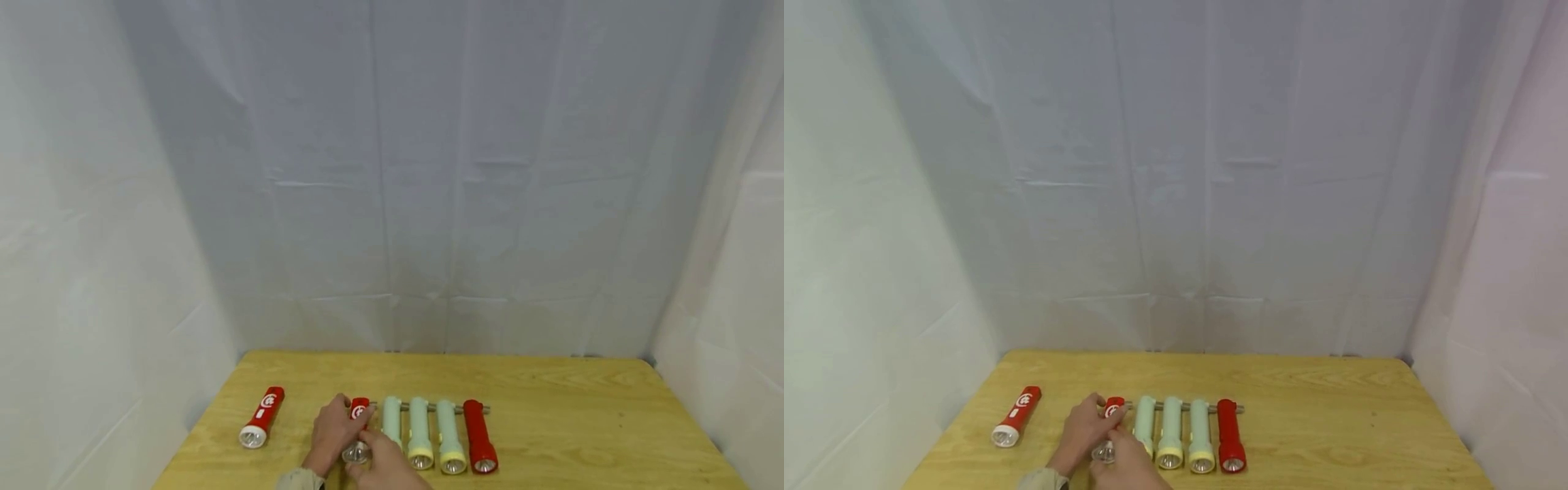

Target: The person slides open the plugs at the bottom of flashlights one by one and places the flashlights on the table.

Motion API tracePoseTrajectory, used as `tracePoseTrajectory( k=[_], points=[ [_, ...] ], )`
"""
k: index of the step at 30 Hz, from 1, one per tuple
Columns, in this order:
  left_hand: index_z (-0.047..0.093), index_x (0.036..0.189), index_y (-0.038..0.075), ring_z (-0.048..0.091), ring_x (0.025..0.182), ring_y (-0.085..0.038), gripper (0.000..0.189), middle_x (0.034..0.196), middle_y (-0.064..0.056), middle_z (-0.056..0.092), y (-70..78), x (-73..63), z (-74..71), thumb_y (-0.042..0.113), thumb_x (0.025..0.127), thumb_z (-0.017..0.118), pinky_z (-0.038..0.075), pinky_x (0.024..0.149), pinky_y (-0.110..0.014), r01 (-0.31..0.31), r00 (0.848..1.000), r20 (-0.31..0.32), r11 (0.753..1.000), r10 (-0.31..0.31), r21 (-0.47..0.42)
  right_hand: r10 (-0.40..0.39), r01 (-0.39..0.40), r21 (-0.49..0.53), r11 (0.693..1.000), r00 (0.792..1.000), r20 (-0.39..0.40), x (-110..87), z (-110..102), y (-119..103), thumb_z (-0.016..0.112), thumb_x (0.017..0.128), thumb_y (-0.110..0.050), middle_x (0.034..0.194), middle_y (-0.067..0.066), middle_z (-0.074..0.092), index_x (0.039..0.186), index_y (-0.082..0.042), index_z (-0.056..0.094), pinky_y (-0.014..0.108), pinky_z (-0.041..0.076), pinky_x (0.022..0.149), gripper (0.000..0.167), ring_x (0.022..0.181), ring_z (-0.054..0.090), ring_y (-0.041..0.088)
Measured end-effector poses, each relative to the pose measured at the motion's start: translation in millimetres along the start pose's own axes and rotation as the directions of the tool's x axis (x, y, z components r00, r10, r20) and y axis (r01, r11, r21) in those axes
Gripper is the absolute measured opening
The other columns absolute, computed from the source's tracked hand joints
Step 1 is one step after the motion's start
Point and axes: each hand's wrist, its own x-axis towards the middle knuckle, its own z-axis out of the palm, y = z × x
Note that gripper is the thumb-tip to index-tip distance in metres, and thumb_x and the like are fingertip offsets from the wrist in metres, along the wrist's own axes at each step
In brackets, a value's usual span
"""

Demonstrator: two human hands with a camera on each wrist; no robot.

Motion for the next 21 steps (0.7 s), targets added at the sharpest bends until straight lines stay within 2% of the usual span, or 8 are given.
tracePoseTrajectory(
  k=[4,7,14,17,21],
  points=[
    [0.063,0.105,-0.003,0.063,0.070,-0.025,0.056,0.086,-0.016,0.070,0.4,0.3,-0.1,0.049,0.087,0.074,0.049,0.058,-0.038,0.000,1.000,0.011,0.999,-0.001,0.035,0.020,-0.020,0.057,0.998,1.000,0.000,-6.1,-9,-9,0.066,0.097,-0.023,0.145,0.016,0.058,0.140,-0.004,0.058,0.062,0.047,0.104,0.048,0.134,0.054,0.039],
    [0.064,0.106,-0.003,0.065,0.072,-0.026,0.057,0.090,-0.017,0.071,-0.2,1.9,0.1,0.050,0.088,0.072,0.051,0.060,-0.040,0.000,1.000,0.009,0.997,-0.001,0.071,0.062,-0.061,0.098,0.993,0.998,-0.004,-8.5,-15,-13,0.068,0.096,-0.024,0.147,0.018,0.056,0.143,-0.003,0.054,0.065,0.046,0.102,0.053,0.132,0.054,0.044],
    [0.064,0.114,0.000,0.066,0.073,-0.027,0.053,0.095,-0.017,0.072,0.0,5.8,-1.8,0.047,0.090,0.070,0.053,0.060,-0.042,0.000,0.999,-0.035,0.993,0.004,0.121,0.065,-0.060,0.066,0.996,0.995,-0.073,-15.0,-27,-18,0.069,0.095,-0.023,0.145,0.020,0.056,0.143,0.001,0.052,0.058,0.055,0.092,0.056,0.122,0.060,0.041],
    [0.064,0.114,0.002,0.065,0.072,-0.023,0.049,0.093,-0.012,0.071,-0.6,7.0,-3.1,0.046,0.091,0.070,0.053,0.059,-0.038,-0.001,0.999,-0.046,0.994,0.006,0.113,0.087,-0.080,0.076,0.994,0.993,-0.086,-18.7,-32,-19,0.068,0.095,-0.024,0.144,0.019,0.057,0.142,-0.003,0.054,0.057,0.056,0.089,0.053,0.123,0.060,0.041],
    [0.064,0.113,0.005,0.061,0.068,-0.017,0.042,0.085,-0.006,0.067,-2.8,10.7,-7.3,0.042,0.094,0.068,0.048,0.056,-0.033,-0.042,0.997,-0.055,0.995,0.047,0.096,0.083,-0.077,0.069,0.995,0.993,-0.087,-22.3,-39,-20,0.067,0.096,-0.024,0.143,0.015,0.059,0.139,-0.010,0.057,0.060,0.054,0.091,0.047,0.125,0.059,0.043]
  ],
)
